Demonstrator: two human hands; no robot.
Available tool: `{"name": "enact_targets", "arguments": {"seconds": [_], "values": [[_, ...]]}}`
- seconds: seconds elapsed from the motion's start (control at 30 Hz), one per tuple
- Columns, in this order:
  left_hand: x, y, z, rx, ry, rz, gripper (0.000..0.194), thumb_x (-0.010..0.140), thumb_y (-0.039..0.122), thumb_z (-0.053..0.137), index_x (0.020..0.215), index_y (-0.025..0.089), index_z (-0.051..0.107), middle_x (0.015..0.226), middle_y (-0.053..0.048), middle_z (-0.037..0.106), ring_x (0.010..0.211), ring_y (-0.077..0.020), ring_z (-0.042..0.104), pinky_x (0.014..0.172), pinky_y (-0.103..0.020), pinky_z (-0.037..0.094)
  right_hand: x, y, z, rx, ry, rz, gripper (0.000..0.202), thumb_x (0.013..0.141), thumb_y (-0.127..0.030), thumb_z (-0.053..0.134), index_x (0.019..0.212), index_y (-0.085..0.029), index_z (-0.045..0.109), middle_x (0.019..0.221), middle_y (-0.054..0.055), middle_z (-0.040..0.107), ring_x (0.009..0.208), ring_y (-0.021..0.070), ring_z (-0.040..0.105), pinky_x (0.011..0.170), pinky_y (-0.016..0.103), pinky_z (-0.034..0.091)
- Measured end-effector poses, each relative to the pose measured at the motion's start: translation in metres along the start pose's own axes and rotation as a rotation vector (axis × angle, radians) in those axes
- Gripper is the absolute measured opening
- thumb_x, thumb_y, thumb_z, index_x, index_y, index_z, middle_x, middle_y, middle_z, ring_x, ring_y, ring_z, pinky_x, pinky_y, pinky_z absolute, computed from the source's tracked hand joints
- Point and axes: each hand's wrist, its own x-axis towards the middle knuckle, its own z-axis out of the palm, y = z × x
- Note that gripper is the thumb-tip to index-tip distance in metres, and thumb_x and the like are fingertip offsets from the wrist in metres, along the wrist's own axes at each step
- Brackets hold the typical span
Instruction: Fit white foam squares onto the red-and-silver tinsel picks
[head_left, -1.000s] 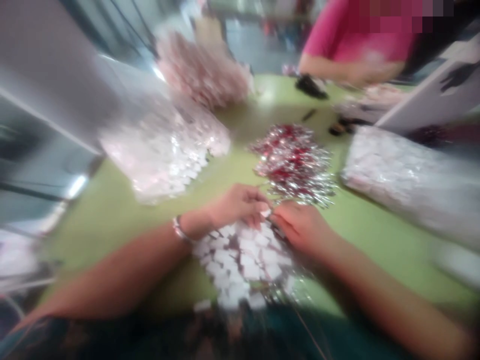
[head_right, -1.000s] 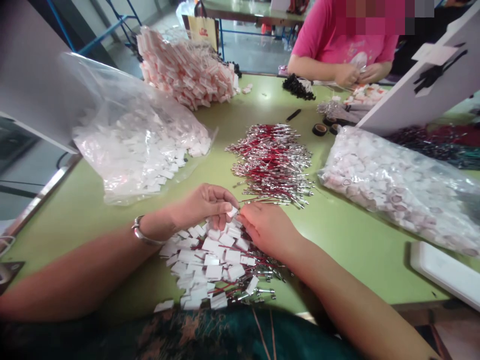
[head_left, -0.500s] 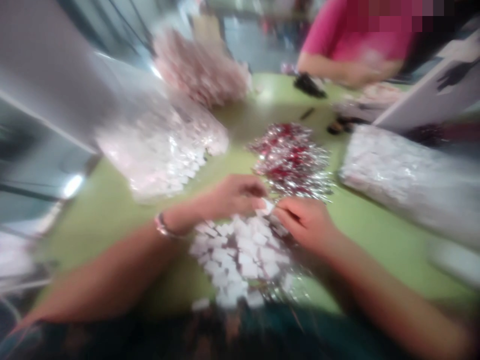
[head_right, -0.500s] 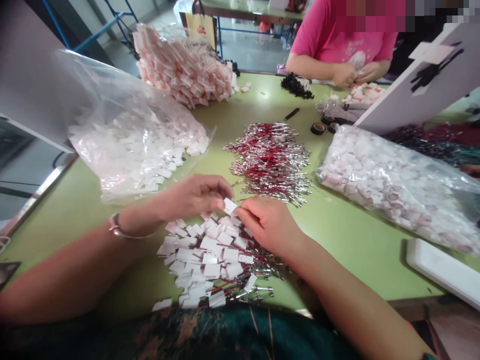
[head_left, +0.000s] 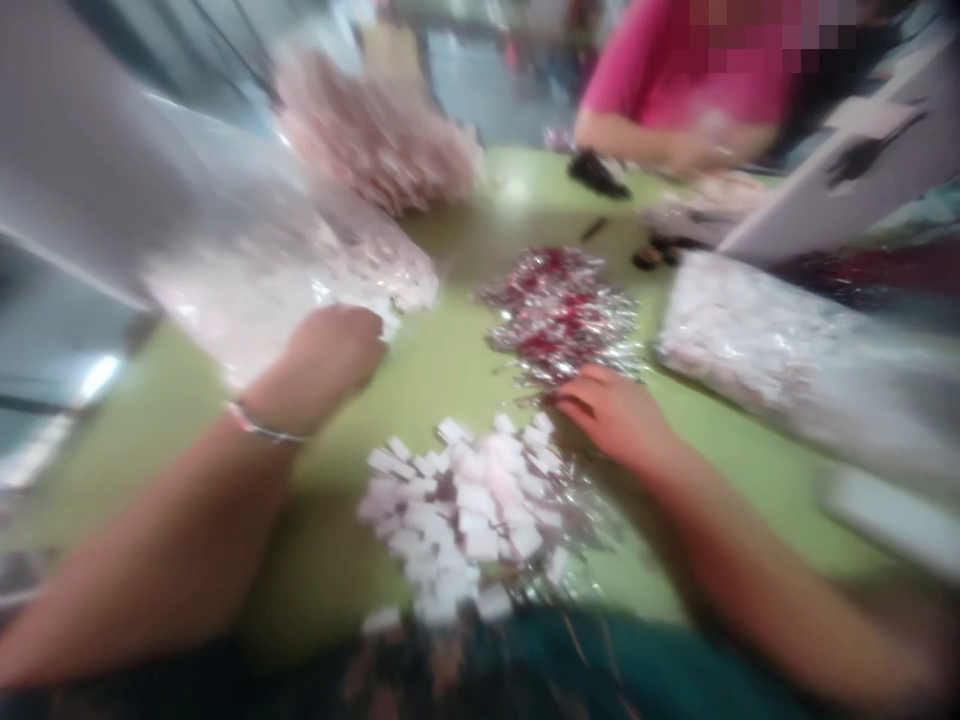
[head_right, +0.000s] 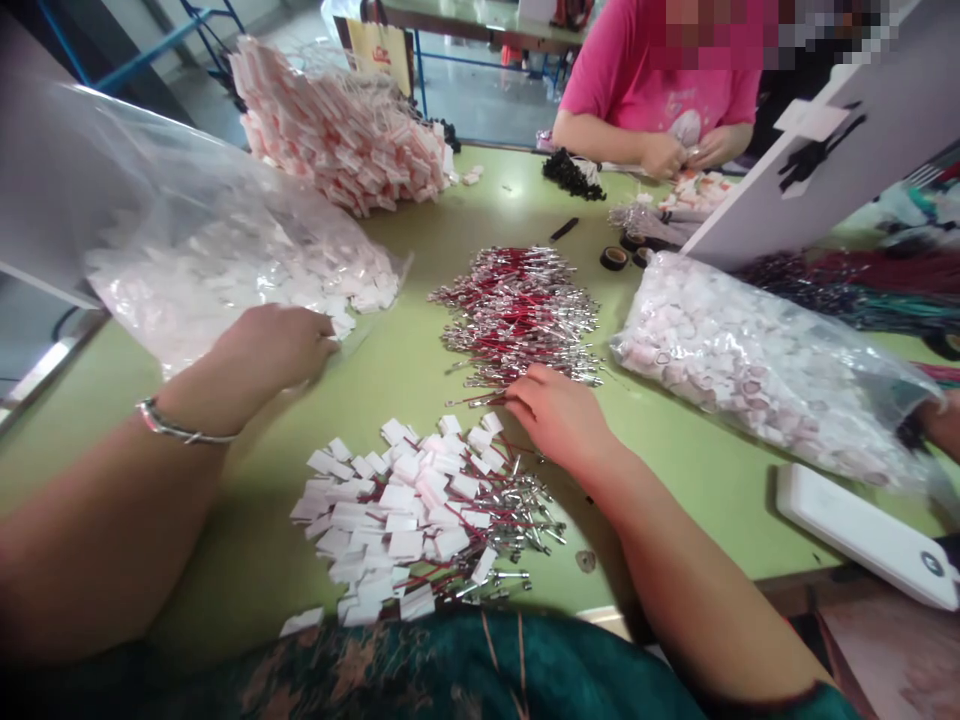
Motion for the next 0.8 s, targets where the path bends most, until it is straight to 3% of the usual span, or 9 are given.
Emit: {"name": "enact_targets", "arguments": {"seconds": [0.1,0.23,0.4,0.47,0.6,0.8], "values": [[-0.002,0.019,-0.009,0.082,0.072,0.021,0.023,0.082,0.03,0.049,0.07,0.016,0.065,0.081,-0.012,0.068,0.085,-0.0294,0.065,0.077,-0.037,0.047,0.01,-0.006,0.012,-0.071,-0.021,0.026,0.018,0.095,-0.026,0.052,0.099,-0.02,0.069,0.103,0.007,0.065,0.09,0.021,0.061,0.067,0.029,0.04],[-0.01,0.046,-0.02,-0.255,0.148,0.034,0.023,0.081,0.033,0.055,0.083,0.017,0.072,0.086,-0.006,0.071,0.081,-0.022,0.064,0.075,-0.031,0.047,0.025,-0.016,0.02,-0.151,0.018,0.086,0.021,0.097,-0.025,0.047,0.098,-0.018,0.067,0.105,0.009,0.064,0.091,0.022,0.061,0.066,0.03,0.038],[-0.017,0.064,-0.011,-0.829,0.044,0.024,0.037,0.079,0.035,0.065,0.112,0.019,0.071,0.083,-0.004,0.069,0.067,-0.0139,0.06,0.061,-0.026,0.045,0.031,-0.015,0.023,-0.204,0.042,0.079,0.021,0.098,-0.024,0.044,0.098,-0.017,0.064,0.104,0.011,0.062,0.088,0.023,0.059,0.061,0.032,0.035],[-0.019,0.066,-0.002,-1.005,-0.048,0.04,0.041,0.082,0.035,0.064,0.12,0.02,0.068,0.073,-0.002,0.065,0.057,-0.0103,0.054,0.053,-0.023,0.041,0.028,-0.014,0.02,-0.173,0.058,0.072,0.019,0.097,-0.024,0.045,0.096,-0.018,0.063,0.104,0.01,0.062,0.086,0.0222,0.059,0.062,0.031,0.034],[-0.022,0.073,0.013,-1.234,-0.231,0.033,0.032,0.083,0.036,0.067,0.109,0.019,0.072,0.058,0.001,0.055,0.043,-0.0058,0.038,0.041,-0.021,0.026,0.018,-0.017,0.013,-0.055,0.133,0.065,0.016,0.096,-0.022,0.044,0.093,-0.018,0.059,0.101,0.009,0.061,0.081,0.0206,0.057,0.062,0.03,0.034],[-0.023,0.087,0.026,-1.533,-0.347,-0.091,0.019,0.078,0.023,0.073,0.096,0.014,0.072,0.063,-0.002,0.063,0.05,-0.007,0.053,0.047,-0.019,0.041,0.018,-0.008,0.011,0.152,0.198,0.164,0.013,0.093,-0.026,0.046,0.086,-0.021,0.056,0.081,0.006,0.065,0.067,0.0194,0.055,0.061,0.03,0.034]]}}
